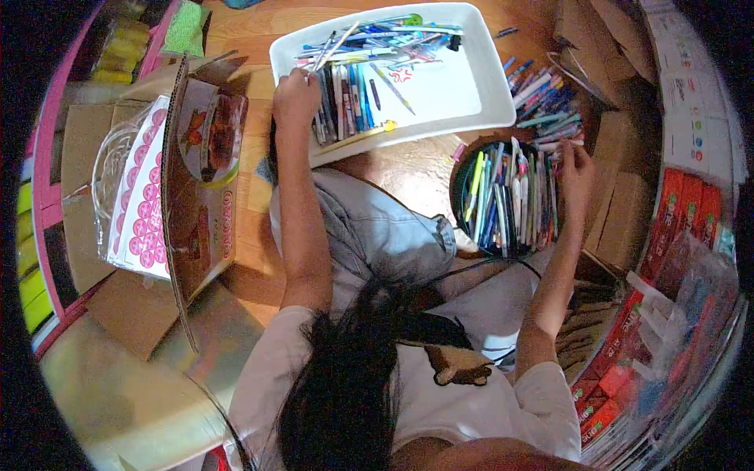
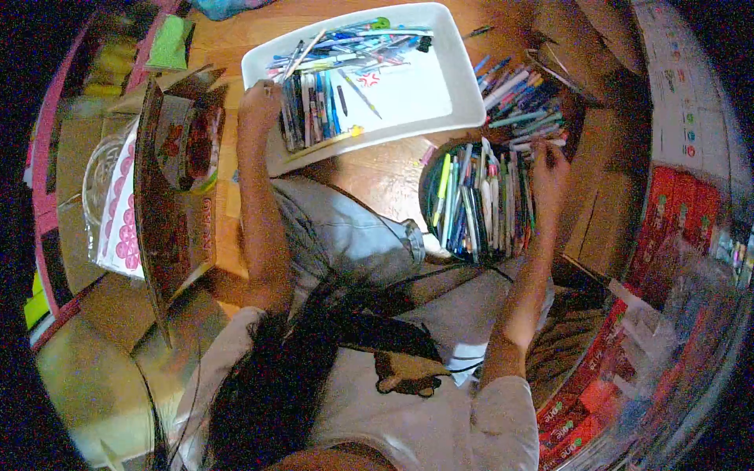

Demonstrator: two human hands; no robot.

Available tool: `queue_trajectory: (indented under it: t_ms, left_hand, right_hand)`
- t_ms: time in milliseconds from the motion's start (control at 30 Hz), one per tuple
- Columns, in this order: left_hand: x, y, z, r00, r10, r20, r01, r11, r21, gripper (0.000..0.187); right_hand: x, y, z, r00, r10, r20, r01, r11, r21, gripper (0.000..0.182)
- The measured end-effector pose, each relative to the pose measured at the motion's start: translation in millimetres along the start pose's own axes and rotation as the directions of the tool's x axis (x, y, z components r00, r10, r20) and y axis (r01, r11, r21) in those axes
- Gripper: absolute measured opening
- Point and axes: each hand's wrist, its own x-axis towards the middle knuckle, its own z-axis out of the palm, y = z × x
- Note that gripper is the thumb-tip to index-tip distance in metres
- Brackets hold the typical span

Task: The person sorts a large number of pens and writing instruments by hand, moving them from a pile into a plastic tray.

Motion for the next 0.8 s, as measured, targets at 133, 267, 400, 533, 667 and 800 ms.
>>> queue_trajectory:
  t_ms: [133, 267, 400, 533, 667, 800]
  left_hand:
    - [10.4, 18.4, 9.5, 0.978, 0.130, -0.162, -0.162, 0.966, -0.201, 0.033]
    - [12.6, 14.4, 36.0, 0.955, 0.169, -0.244, -0.211, 0.965, -0.157, 0.053]
    - [10.3, 9.2, 49.0, 0.984, 0.071, -0.161, -0.090, 0.989, -0.114, 0.067]
    - [4.3, 11.4, 56.1, 0.999, -0.019, -0.025, 0.017, 0.996, -0.090, 0.062]
    - [4.5, 11.9, 52.0, 0.998, 0.010, 0.059, -0.002, 0.992, -0.128, 0.056]
    - [3.9, 12.8, 51.7, 1.000, 0.026, 0.004, -0.026, 0.995, -0.092, 0.057]
  right_hand:
    - [42.5, -81.4, 80.5, 0.937, -0.124, 0.326, -0.008, 0.927, 0.374, 0.037]
    - [101.1, -90.0, 190.8, 0.947, 0.080, 0.312, -0.193, 0.917, 0.349, 0.052]
    - [140.6, -102.9, 254.5, 0.998, 0.059, -0.008, -0.059, 0.996, 0.068, 0.071]
    - [133.9, -158.1, 272.0, 0.993, 0.115, -0.037, -0.116, 0.993, -0.025, 0.080]
    - [124.0, -155.5, 284.0, 0.997, -0.059, 0.042, 0.053, 0.991, 0.123, 0.079]
    - [115.3, -148.8, 281.1, 0.975, -0.168, 0.147, 0.124, 0.955, 0.270, 0.062]
